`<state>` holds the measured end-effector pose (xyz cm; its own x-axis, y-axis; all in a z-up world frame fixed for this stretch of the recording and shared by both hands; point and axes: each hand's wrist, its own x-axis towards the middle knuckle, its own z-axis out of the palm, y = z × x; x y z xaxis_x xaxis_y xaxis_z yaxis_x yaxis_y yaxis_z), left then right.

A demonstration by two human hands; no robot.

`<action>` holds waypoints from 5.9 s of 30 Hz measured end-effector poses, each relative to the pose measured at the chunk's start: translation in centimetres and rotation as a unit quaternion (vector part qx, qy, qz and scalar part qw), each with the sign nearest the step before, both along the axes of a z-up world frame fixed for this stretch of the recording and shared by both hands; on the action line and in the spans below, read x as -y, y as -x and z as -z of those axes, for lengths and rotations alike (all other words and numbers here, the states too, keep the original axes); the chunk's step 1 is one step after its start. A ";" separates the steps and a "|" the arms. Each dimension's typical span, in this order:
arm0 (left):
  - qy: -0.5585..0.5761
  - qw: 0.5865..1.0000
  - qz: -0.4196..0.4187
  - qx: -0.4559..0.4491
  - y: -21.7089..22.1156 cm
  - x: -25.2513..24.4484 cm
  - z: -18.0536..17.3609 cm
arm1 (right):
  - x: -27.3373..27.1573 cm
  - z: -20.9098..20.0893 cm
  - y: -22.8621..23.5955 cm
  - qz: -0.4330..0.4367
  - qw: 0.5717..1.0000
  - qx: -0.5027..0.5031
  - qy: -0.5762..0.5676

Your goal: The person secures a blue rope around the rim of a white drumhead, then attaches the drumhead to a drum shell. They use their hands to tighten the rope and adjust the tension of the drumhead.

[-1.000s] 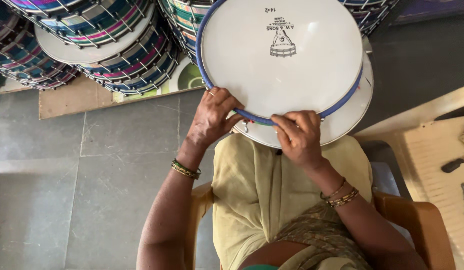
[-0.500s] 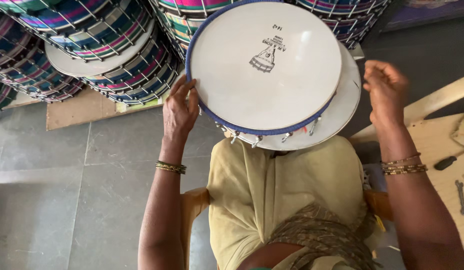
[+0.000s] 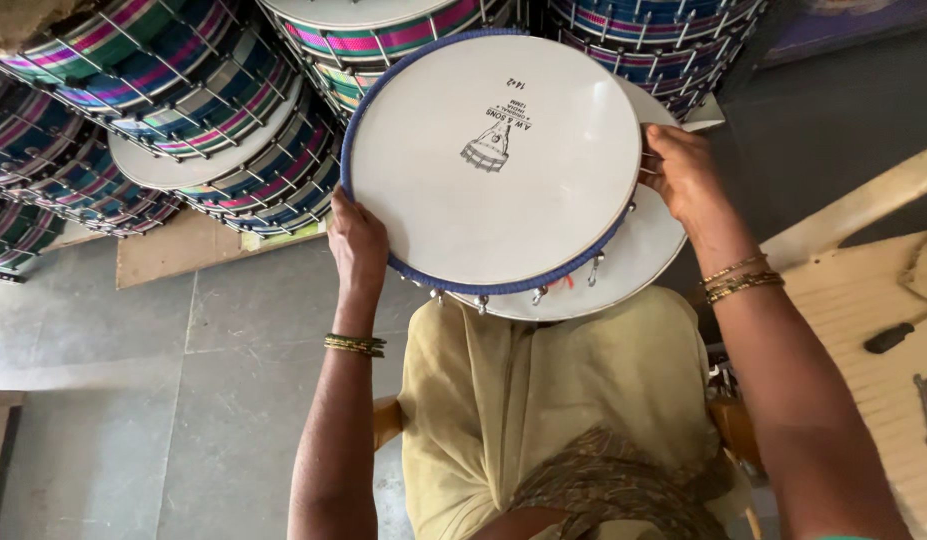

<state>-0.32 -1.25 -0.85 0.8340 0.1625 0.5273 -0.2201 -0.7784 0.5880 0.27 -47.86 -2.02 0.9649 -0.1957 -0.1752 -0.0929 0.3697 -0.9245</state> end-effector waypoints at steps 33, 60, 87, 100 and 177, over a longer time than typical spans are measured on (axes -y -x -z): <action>-0.050 0.990 -0.049 -0.121 -2.2 1.7 -3.3 | -0.8 -3.6 0.8 -0.023 0.972 -0.020 0.233; 0.057 0.997 -0.008 -0.053 -2.9 -0.9 0.4 | -3.1 -2.5 0.5 0.112 0.794 0.191 0.566; 0.188 0.981 0.019 -0.039 1.7 -1.1 -1.7 | -2.4 -3.9 4.8 0.046 0.867 0.208 0.450; 0.307 0.933 0.161 -0.101 6.5 -3.6 -1.4 | -2.8 -3.1 10.1 0.040 0.906 0.217 0.362; 0.356 0.927 0.064 -0.099 8.1 -1.3 0.3 | -0.7 0.1 7.0 -0.086 0.973 0.086 0.198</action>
